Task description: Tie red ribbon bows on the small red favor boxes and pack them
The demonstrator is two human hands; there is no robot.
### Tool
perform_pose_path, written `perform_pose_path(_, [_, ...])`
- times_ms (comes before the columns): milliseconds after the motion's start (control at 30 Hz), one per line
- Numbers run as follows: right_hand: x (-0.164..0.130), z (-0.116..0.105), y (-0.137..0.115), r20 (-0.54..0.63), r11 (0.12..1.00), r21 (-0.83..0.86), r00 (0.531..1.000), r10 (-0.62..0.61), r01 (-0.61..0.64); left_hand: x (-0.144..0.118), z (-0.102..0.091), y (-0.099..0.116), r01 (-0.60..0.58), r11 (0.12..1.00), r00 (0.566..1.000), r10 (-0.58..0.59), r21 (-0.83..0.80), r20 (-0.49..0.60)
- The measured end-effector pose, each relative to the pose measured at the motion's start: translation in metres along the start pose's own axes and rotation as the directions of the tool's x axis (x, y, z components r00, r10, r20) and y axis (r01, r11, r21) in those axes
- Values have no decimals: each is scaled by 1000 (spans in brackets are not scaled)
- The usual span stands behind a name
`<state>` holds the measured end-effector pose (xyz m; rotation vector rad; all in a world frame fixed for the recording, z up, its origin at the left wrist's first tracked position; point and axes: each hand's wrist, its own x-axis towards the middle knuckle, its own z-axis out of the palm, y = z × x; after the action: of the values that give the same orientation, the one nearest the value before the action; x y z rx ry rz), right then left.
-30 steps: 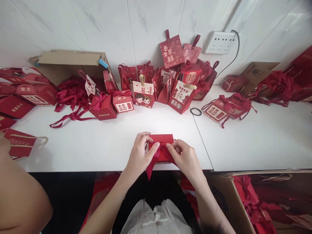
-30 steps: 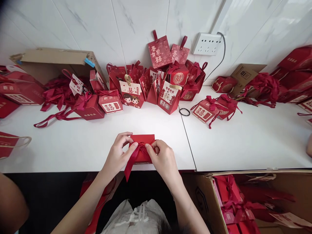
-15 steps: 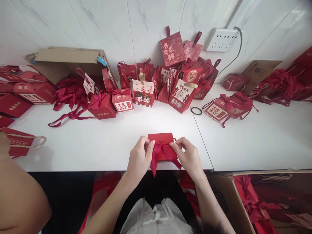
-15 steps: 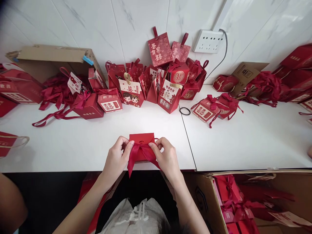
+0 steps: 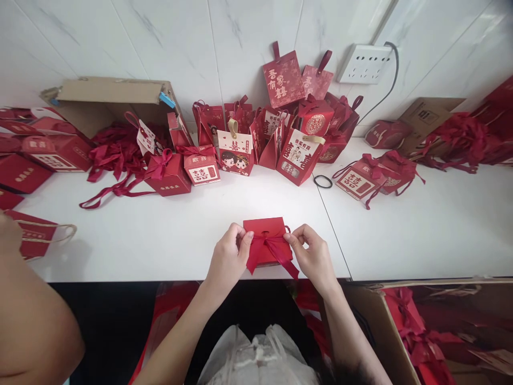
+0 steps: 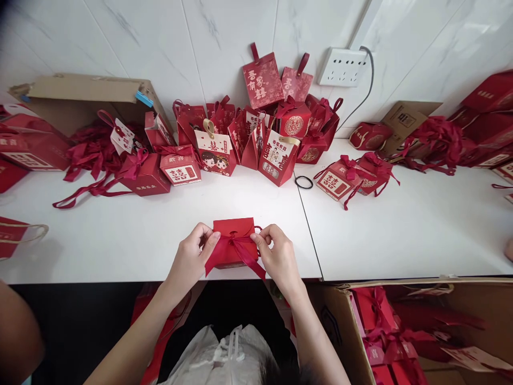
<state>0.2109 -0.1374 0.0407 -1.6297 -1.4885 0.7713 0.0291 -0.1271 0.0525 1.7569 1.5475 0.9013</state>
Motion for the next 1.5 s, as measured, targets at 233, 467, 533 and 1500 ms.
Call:
perform_pose_path(233, [-15,-32,-9,280,987,-146,954,108,-69,5,-24,-5,-250,968,955,246,2,166])
perform_pose_path(467, [-37,-18,-18,421,983,-147,892,165,-113,19,-17,-1,-353,935,914,353,-38,202])
perform_pose_path(533, [-40,-12,-21,393,984,-153,909,140,-86,22,-10,0,-308,951,939,309,-35,149])
perform_pose_path(1500, [15,-99,2,362,993,-52,925,114,-102,39,-95,-59,140,914,888,-286,-381,-360])
